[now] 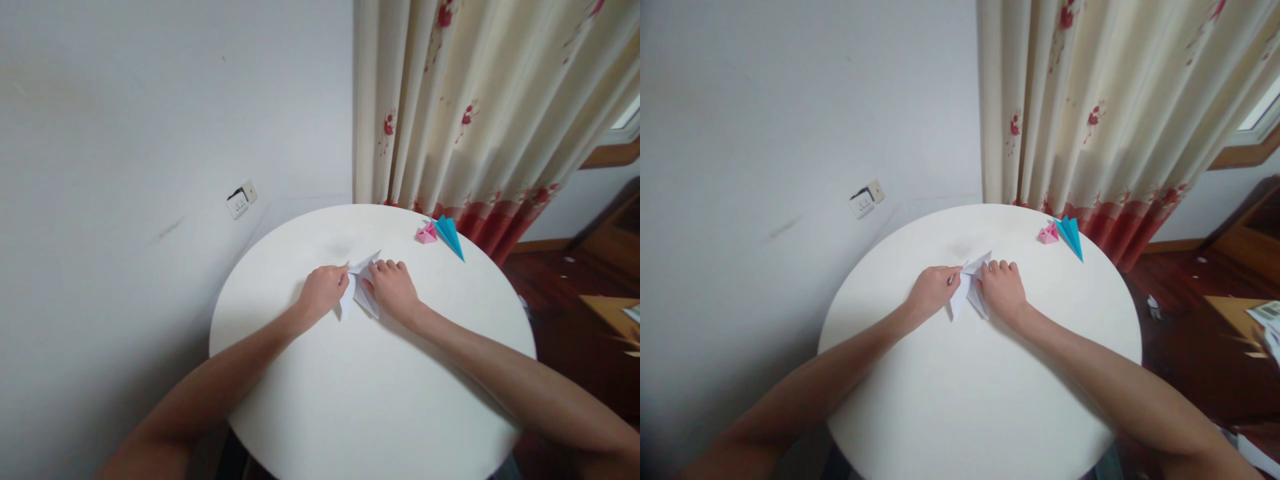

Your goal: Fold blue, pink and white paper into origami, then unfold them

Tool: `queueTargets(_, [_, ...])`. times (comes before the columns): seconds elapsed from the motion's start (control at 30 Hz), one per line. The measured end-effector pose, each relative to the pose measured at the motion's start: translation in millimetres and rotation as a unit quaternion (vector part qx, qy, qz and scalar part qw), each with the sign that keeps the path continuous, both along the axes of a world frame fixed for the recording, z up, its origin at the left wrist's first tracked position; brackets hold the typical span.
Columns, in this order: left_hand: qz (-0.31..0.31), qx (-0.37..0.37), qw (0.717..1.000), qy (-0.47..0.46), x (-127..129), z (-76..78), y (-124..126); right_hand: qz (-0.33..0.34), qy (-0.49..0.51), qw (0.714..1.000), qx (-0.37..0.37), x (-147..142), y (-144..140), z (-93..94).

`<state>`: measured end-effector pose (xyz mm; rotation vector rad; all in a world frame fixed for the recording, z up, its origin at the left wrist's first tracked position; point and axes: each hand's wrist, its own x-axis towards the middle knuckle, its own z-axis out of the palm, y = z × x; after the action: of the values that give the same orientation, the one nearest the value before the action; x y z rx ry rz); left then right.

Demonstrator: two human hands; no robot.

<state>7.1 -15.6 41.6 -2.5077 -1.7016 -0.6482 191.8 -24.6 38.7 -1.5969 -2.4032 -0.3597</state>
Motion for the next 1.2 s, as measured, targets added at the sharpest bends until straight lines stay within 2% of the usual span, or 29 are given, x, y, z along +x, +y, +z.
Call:
queueTargets(0.17, [0.011,0.002,0.998,-0.069,-8,3.6,5,-0.024,0.067,0.997,0.014,9,2,3.4])
queueTargets(0.23, [0.006,0.000,0.992,-0.128,-9,2.5,8,-0.037,0.117,0.992,0.024,14,7,-0.5])
queueTargets(0.3, [-0.007,-0.009,0.981,-0.195,-8,-0.1,9,-0.046,0.188,0.981,0.000,20,16,-10.0])
queueTargets(0.37, [-0.023,-0.021,0.965,-0.261,-6,-3.2,10,-0.045,0.284,0.956,-0.063,25,29,-22.7])
queueTargets(0.43, [-0.033,-0.032,0.948,-0.316,-5,-5.8,11,-0.050,0.381,0.912,-0.140,30,44,-34.3])
queueTargets(0.5, [-0.034,-0.040,0.934,-0.354,-6,-7.4,11,-0.048,0.426,0.889,-0.163,35,55,-40.6])
queueTargets(0.6, [-0.035,-0.055,0.917,-0.394,-7,-8.5,12,-0.060,0.448,0.883,-0.129,40,62,-37.4])
queueTargets(0.67, [-0.043,-0.077,0.903,-0.421,-7,-9.0,12,-0.064,0.470,0.878,-0.064,42,60,-30.2])
queueTargets(0.77, [-0.059,-0.121,0.881,-0.454,-4,-9.2,11,-0.036,0.498,0.866,0.013,43,54,-20.5])
queueTargets(0.83, [-0.064,-0.143,0.867,-0.474,-3,-8.1,11,-0.018,0.505,0.863,0.018,43,51,-17.6])
queueTargets(0.93, [-0.051,-0.163,0.839,-0.517,-4,-4.6,13,-0.004,0.512,0.859,-0.013,41,46,-17.1])
queueTargets(1.0, [-0.031,-0.171,0.807,-0.565,-5,-2.1,15,0.021,0.526,0.849,-0.048,37,43,-17.1])
queueTargets(1.03, [-0.023,-0.177,0.782,-0.597,-6,-1.1,16,0.039,0.537,0.840,-0.061,36,41,-16.5])
queueTargets(1.13, [-0.009,-0.215,0.658,-0.722,-10,0.5,22,0.106,0.562,0.817,-0.069,31,34,-12.4])
queueTargets(1.2, [-0.001,-0.244,0.585,-0.774,-13,0.6,26,0.153,0.547,0.822,-0.051,29,30,-8.8])
